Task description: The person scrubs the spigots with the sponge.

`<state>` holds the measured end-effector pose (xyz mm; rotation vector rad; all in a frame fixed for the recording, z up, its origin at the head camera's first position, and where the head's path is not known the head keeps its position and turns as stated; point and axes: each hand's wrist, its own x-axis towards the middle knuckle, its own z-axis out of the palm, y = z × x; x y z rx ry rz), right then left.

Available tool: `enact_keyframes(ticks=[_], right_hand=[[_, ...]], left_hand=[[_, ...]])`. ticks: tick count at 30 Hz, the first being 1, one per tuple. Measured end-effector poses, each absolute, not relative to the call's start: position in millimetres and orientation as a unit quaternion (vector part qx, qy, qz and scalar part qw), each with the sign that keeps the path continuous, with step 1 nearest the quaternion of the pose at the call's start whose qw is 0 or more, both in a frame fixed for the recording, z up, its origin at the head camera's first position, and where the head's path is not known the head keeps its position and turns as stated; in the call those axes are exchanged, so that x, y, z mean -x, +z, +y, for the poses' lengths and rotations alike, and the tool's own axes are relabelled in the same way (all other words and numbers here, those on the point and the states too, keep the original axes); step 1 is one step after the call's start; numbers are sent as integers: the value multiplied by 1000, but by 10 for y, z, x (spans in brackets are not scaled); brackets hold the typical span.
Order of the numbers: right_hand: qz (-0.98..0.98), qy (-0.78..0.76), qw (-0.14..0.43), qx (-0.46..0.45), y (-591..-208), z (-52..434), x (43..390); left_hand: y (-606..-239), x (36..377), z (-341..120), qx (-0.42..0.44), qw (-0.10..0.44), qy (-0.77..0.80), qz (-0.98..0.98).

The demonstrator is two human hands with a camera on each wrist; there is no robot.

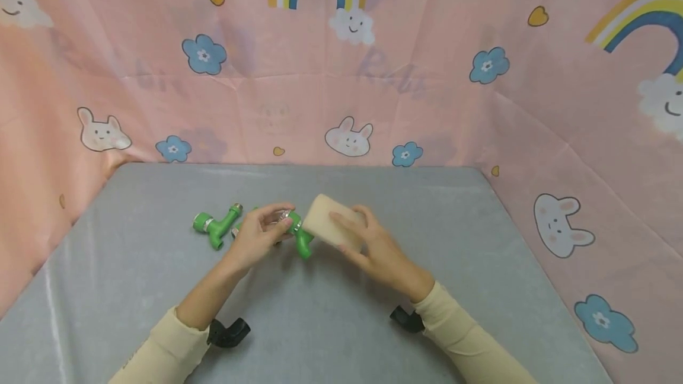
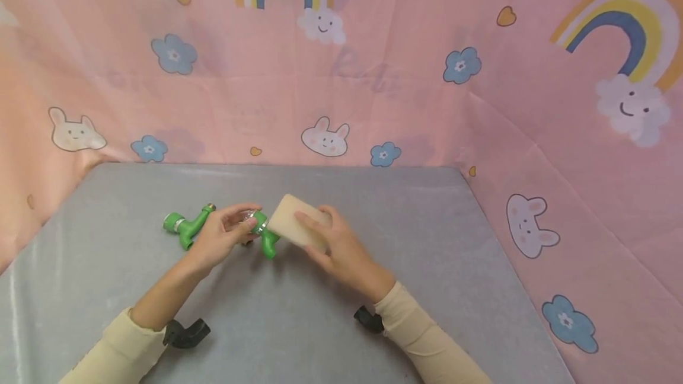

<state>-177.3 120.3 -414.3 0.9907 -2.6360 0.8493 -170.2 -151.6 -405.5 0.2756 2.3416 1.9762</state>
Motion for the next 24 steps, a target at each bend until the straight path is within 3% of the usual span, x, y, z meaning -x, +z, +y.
enact_keyframes(ticks=[18, 24], right_hand=[[-909, 320, 94, -250, -4110, 1448, 1998], [-892, 346, 99, -275, -4049, 1441, 1955]], left_hand=[[-4064, 1706, -1558, -100, 115, 680, 717], [-4050, 1715, -1583, -97, 132, 691, 704]])
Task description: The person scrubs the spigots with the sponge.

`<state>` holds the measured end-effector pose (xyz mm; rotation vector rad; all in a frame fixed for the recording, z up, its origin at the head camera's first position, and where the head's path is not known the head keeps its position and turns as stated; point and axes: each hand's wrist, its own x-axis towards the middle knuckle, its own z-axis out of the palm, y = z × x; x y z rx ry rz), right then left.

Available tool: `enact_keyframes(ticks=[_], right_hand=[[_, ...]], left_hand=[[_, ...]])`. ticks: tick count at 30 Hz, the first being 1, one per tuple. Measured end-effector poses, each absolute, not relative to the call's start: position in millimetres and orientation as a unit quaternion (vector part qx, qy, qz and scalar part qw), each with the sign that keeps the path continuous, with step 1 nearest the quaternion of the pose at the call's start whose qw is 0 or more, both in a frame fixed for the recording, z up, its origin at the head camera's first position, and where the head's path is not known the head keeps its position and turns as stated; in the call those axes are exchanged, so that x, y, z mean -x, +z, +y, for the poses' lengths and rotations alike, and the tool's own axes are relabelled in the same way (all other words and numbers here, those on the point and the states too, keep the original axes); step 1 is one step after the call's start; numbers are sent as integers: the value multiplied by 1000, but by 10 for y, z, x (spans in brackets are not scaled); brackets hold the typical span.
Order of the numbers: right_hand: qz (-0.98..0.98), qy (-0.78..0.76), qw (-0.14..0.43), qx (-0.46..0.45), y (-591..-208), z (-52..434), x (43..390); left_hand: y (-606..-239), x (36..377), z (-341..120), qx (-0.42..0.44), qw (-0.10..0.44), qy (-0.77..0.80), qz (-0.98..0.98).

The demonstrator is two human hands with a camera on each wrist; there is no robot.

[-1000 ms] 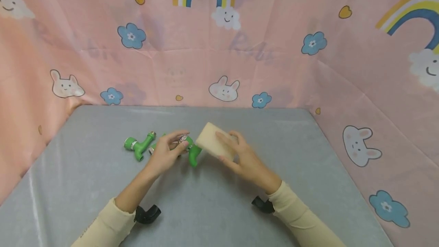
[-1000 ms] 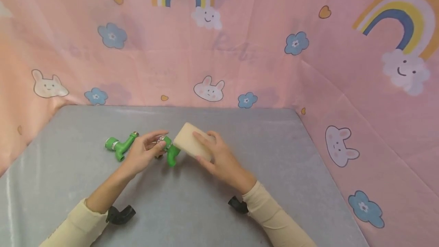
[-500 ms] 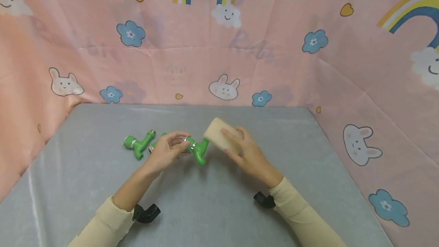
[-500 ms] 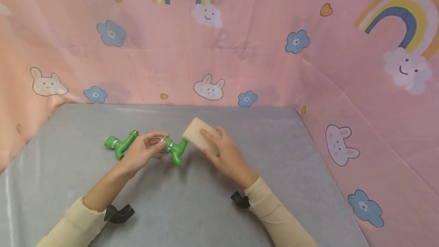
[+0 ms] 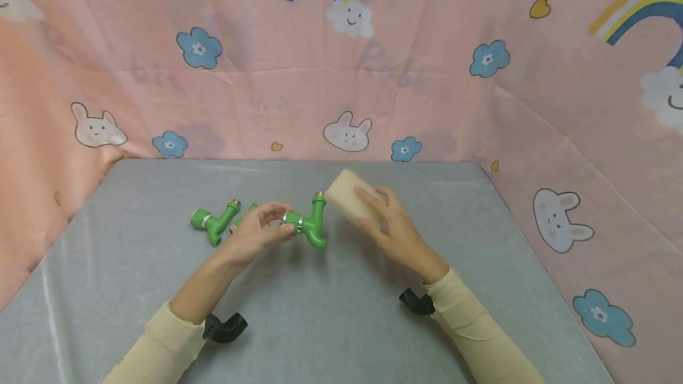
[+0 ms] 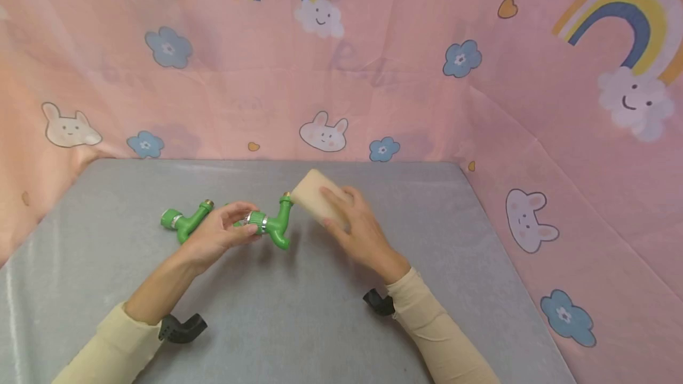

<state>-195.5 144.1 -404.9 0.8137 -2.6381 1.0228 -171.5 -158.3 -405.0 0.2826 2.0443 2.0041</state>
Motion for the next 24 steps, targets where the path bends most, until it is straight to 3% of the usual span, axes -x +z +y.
enact_keyframes(ticks=[9, 24], right_hand=[[-855, 360, 83, -365, -3983, 1242, 1757], [-895, 349, 86, -263, -4120, 1420, 1995]], left_hand=[[-4040, 1730, -1577, -98, 151, 706, 685], [-4059, 1722, -1588, -93, 201, 688, 691]])
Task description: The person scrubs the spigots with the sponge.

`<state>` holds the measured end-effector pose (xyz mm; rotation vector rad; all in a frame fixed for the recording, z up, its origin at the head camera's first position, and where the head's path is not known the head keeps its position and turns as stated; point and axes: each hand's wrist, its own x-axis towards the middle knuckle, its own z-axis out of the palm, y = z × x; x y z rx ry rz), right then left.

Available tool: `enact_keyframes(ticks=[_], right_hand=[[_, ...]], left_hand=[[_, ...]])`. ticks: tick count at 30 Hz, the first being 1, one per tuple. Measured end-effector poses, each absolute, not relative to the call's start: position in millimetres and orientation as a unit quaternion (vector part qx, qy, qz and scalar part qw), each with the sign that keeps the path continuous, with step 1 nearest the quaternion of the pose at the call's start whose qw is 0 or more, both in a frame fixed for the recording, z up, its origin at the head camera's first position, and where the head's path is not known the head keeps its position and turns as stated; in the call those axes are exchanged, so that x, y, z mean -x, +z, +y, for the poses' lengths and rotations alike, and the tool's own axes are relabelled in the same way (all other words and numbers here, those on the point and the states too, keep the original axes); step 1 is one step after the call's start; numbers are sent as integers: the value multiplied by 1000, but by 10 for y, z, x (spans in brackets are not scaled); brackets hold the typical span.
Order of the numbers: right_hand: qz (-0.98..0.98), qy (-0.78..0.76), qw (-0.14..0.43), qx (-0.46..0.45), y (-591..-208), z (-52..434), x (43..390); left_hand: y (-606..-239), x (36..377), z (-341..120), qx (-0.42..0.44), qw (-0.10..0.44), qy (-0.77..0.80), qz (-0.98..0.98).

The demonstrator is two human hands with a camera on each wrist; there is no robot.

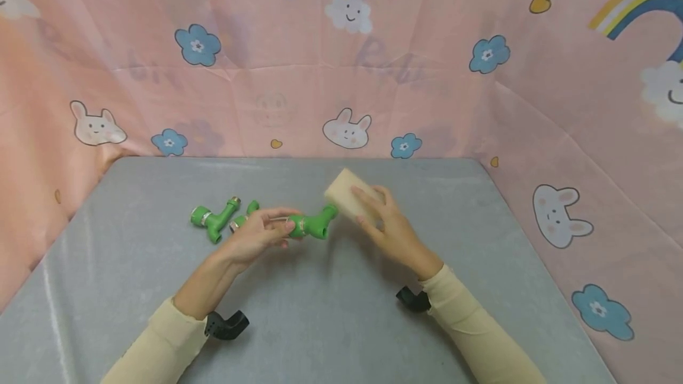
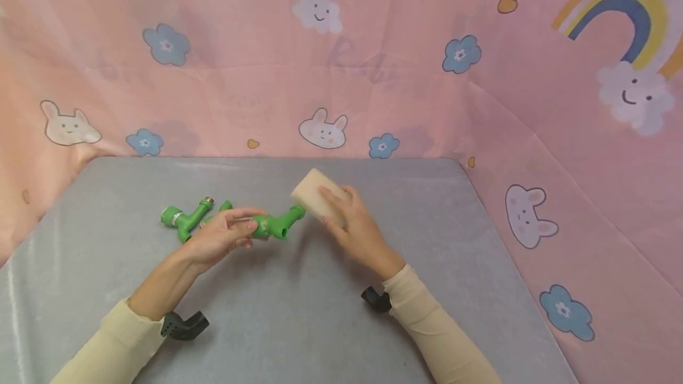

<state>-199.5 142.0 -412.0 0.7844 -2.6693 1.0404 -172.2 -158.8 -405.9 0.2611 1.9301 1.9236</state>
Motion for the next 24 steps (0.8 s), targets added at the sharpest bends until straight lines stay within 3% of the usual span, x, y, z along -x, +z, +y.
enact_keyframes(ticks=[6, 14, 24], right_hand=[[-886, 378, 93, -251, -4067, 1458, 1993], [-835, 437, 61, -329, -3954, 1279, 1742], [-854, 419, 67, -302, -3977, 1228, 1719]], left_hand=[[-4071, 1711, -1589, -117, 214, 728, 641], [-4099, 1711, -1559, -136, 223, 758, 597], [-4162, 1703, -1506, -191, 242, 739, 599]])
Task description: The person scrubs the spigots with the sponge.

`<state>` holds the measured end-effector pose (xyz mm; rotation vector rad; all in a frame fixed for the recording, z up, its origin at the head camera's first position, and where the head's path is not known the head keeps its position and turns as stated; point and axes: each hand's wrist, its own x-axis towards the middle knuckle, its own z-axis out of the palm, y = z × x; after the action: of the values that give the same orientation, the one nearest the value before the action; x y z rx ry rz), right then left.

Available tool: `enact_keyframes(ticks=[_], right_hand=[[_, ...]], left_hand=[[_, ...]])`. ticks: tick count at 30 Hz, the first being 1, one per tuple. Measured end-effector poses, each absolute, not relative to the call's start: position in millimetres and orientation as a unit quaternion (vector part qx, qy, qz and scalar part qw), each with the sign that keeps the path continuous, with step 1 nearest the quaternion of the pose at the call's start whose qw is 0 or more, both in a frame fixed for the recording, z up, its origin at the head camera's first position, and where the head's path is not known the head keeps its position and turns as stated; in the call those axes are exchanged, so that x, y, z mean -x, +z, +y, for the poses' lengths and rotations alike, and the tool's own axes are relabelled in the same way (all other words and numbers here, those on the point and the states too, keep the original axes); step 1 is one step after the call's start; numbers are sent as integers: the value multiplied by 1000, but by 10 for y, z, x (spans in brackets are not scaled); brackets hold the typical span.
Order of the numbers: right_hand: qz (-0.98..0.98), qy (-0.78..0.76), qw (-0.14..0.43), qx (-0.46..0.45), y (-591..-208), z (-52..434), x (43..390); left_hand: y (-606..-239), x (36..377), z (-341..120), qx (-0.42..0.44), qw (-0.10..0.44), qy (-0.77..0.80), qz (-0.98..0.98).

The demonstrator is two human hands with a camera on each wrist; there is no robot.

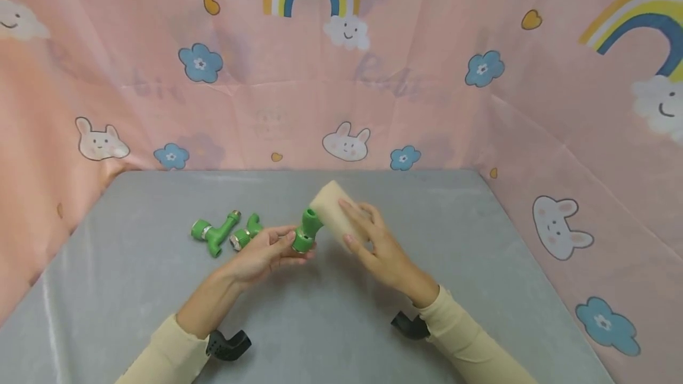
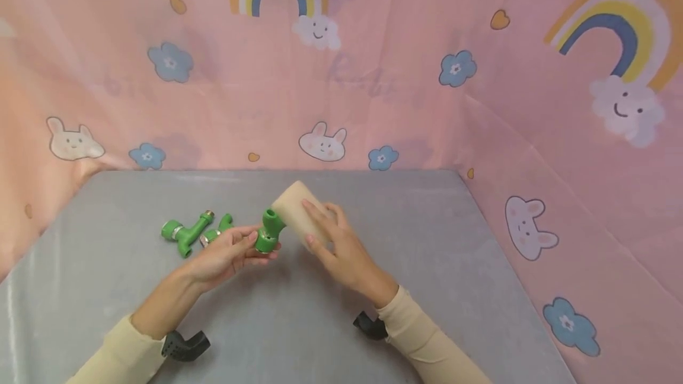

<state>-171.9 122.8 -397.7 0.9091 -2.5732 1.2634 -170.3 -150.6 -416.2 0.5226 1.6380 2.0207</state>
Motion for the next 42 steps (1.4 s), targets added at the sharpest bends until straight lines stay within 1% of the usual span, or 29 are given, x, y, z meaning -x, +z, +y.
enact_keyframes(ticks=[5, 9, 14, 17, 20, 23, 28, 33, 39, 42], right_hand=[[-880, 377, 83, -277, -3998, 1277, 1772], [-897, 353, 88, -251, -4055, 1336, 1859], [-907, 350, 67, -223, -4131, 1392, 1933], [-896, 385, 61, -214, -4099, 1398, 1932], [-870, 428, 76, -233, -4018, 1355, 1884], [-848, 440, 91, -280, -3958, 1272, 1787], [-838, 421, 112, -329, -3936, 1150, 1630], [-849, 379, 142, -339, -3987, 1116, 1614], [-860, 367, 134, -328, -4030, 1132, 1666], [-860, 373, 131, -321, -4035, 1156, 1693]], left_hand=[[-4121, 1675, -1496, -189, 265, 739, 590], [-4114, 1680, -1498, -194, 267, 740, 586], [-4120, 1672, -1519, -196, 263, 742, 584], [-4118, 1682, -1520, -181, 257, 746, 587], [-4124, 1709, -1513, -156, 245, 752, 592], [-4137, 1730, -1510, -132, 234, 759, 593], [-4146, 1719, -1497, -132, 232, 766, 584], [-4136, 1690, -1485, -148, 246, 775, 563], [-4077, 1682, -1510, -174, 233, 788, 543], [-4044, 1673, -1530, -179, 236, 790, 536]])
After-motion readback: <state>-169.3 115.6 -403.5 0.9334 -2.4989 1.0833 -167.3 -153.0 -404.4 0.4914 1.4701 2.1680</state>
